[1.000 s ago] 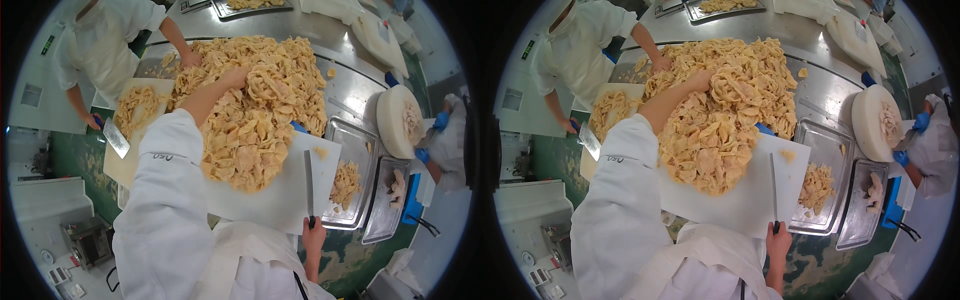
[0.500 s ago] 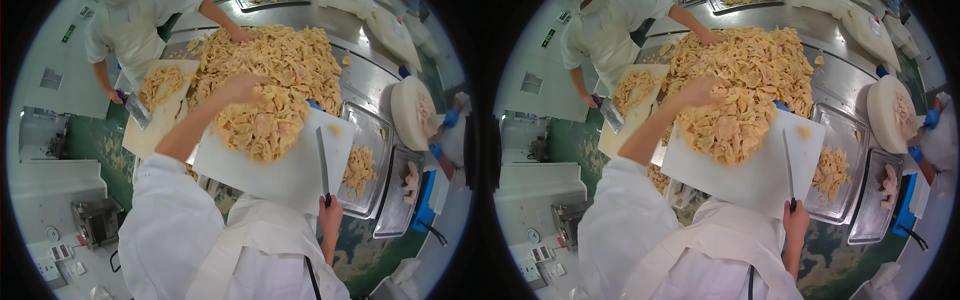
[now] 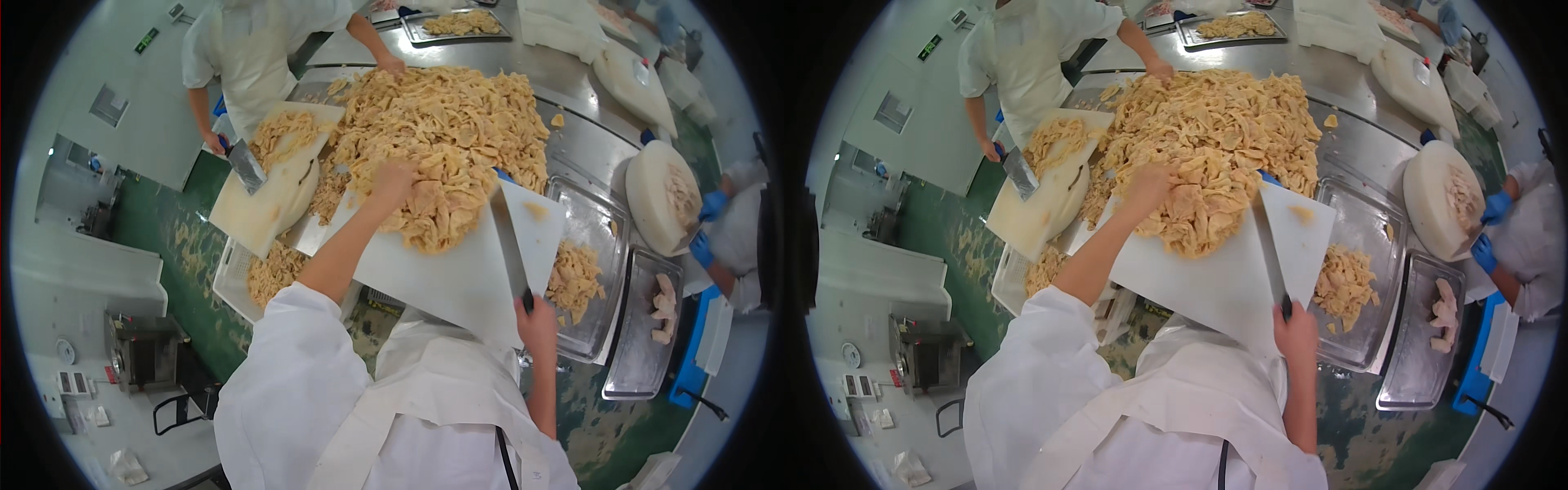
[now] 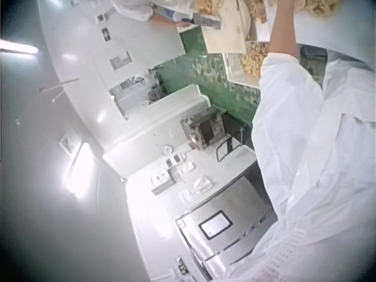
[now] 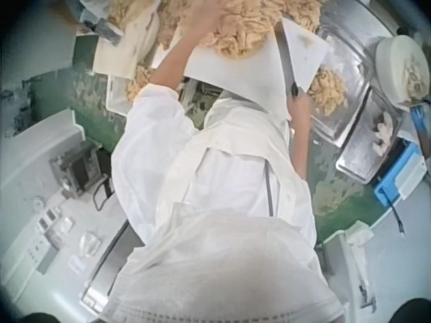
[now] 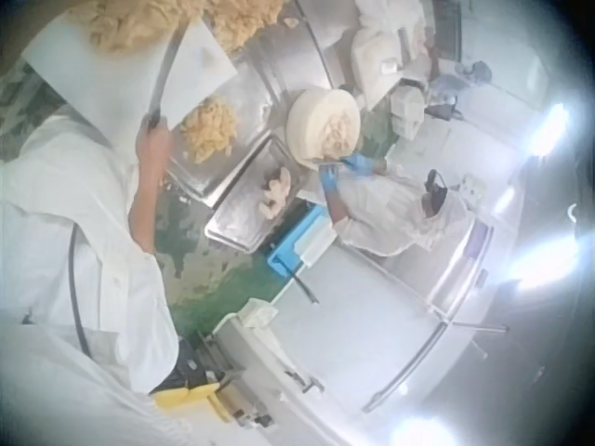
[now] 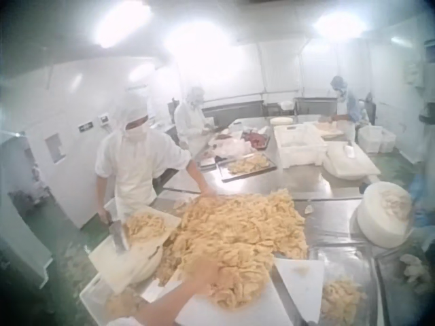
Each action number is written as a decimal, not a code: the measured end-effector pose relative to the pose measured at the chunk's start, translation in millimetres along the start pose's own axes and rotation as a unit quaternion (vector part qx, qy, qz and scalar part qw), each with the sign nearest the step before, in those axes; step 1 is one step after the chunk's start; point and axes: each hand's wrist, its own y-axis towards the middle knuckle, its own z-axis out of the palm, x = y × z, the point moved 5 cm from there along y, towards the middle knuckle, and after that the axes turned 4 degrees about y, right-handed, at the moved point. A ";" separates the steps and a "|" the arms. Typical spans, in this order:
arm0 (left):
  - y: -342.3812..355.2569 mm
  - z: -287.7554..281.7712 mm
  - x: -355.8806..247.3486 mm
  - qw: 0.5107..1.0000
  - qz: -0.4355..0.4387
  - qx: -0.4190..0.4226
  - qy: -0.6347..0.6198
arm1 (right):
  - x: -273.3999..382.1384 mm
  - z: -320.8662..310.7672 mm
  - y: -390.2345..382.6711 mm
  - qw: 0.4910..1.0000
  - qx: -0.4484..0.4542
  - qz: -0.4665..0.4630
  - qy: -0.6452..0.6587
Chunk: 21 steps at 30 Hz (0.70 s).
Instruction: The person picks up pieces of chicken skin from a large pile, places them on a cutting board, and cuts them into smaller pieces using a knife. They then slide the cut pieces onto a metal tray and repeat the process.
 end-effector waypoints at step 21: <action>-26.7 35.9 -214.9 0.701 -0.030 0.150 -0.697 | -59.2 -12.5 -77.3 0.937 -0.030 0.264 0.227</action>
